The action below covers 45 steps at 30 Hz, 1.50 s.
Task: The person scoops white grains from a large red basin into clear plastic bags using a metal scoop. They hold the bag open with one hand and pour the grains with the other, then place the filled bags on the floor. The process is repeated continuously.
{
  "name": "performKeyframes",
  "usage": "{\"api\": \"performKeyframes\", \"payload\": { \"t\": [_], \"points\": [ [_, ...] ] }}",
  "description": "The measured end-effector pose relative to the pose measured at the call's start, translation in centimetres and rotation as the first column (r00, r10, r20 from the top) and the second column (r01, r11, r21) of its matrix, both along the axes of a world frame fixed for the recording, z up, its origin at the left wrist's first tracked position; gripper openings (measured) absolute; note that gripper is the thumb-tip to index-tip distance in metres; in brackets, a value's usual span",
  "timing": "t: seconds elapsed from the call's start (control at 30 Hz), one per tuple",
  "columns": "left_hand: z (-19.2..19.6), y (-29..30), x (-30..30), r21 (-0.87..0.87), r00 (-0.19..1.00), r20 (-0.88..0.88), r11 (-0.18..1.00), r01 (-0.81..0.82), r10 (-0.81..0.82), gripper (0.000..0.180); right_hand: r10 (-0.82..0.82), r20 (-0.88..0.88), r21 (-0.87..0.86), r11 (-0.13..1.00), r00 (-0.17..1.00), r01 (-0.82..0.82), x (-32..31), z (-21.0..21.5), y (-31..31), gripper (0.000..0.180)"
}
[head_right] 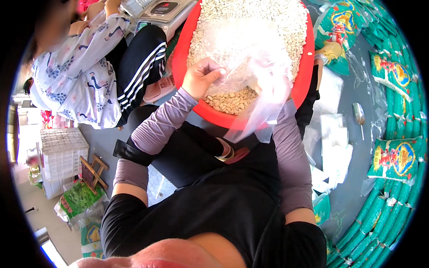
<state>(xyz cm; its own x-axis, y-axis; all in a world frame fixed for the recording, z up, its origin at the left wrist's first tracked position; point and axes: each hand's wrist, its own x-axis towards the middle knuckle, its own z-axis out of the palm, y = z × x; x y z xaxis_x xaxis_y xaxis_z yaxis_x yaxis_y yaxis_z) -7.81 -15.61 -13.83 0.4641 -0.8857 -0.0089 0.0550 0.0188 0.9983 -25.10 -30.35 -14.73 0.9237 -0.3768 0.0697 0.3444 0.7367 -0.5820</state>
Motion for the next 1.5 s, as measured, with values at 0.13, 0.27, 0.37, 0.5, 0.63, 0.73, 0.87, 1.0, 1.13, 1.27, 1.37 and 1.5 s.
{"api": "performKeyframes", "payload": {
  "t": [0.13, 0.27, 0.37, 0.5, 0.63, 0.73, 0.87, 1.0, 1.13, 1.27, 1.37, 1.5],
  "points": [
    [-1.6, 0.8, -0.3, -0.091, 0.918, 0.392, 0.990, 0.112, -0.068, 0.019, -0.342, -0.336, -0.562, 0.820, 0.878, 0.104, 2.6, 1.2, 6.9, 0.038],
    [-1.7, 2.1, 1.3, 0.171, 0.905, 0.354, 0.968, 0.184, -0.234, 0.012, -0.683, -0.299, -0.854, 0.504, 0.666, 0.133, 2.4, -3.8, 3.4, 0.025],
    [-0.2, 2.6, 2.4, 0.188, 0.997, -0.072, 0.982, -0.021, 0.035, 0.031, -0.773, -0.342, -0.771, 0.556, 0.535, 0.310, 0.1, -4.9, -0.1, 0.022],
    [-2.5, 2.6, 3.0, 0.264, 0.736, -0.600, 0.946, -0.186, 0.313, 0.036, -0.898, -0.074, -0.995, 0.099, 0.434, 0.034, -1.5, -4.8, 2.0, 0.035],
    [-3.4, 2.3, 0.5, -0.034, 0.675, -0.643, 0.867, -0.498, 0.362, 0.041, -0.852, 0.239, -0.962, -0.271, 0.465, -0.003, -1.6, -4.5, 5.6, 0.037],
    [-3.6, 2.3, -5.0, 0.139, 0.906, -0.372, 0.977, -0.160, 0.202, 0.051, -0.841, 0.207, -0.970, -0.110, 0.500, 0.216, 0.7, -6.3, 8.4, 0.026],
    [-6.9, 2.4, -9.3, 0.227, 0.860, -0.481, 0.972, -0.067, 0.171, 0.049, -0.863, 0.168, -0.924, 0.030, 0.476, 0.380, 3.0, -7.4, 10.6, 0.017],
    [-9.0, 2.3, -3.5, 0.440, 0.752, 0.614, 0.895, -0.072, -0.241, 0.030, -0.770, 0.190, -0.904, 0.106, 0.610, 0.415, 1.8, -7.0, 7.8, 0.022],
    [-4.1, 0.4, 0.7, 0.472, 0.956, 0.268, 0.848, -0.241, 0.122, 0.042, -0.919, -0.037, -0.870, -0.164, 0.393, -0.465, -2.1, -7.9, -1.6, 0.039],
    [-5.5, 0.7, 4.7, 0.373, 0.905, 0.424, 0.906, -0.201, 0.026, 0.032, -0.640, -0.753, -0.441, 0.316, 0.155, -0.840, -2.4, -9.7, -6.1, 0.064],
    [-6.8, 0.5, 5.4, 0.349, 0.933, 0.359, 0.924, -0.158, 0.024, 0.027, -0.640, -0.710, -0.447, 0.088, 0.293, -0.890, -1.6, -10.6, -8.8, 0.061],
    [-4.3, 0.8, 5.4, 0.295, 0.889, 0.454, 0.931, -0.214, 0.061, 0.020, -0.744, -0.552, -0.333, -0.216, 0.375, -0.918, -2.0, -2.8, -12.2, 0.047]
  ]
}}
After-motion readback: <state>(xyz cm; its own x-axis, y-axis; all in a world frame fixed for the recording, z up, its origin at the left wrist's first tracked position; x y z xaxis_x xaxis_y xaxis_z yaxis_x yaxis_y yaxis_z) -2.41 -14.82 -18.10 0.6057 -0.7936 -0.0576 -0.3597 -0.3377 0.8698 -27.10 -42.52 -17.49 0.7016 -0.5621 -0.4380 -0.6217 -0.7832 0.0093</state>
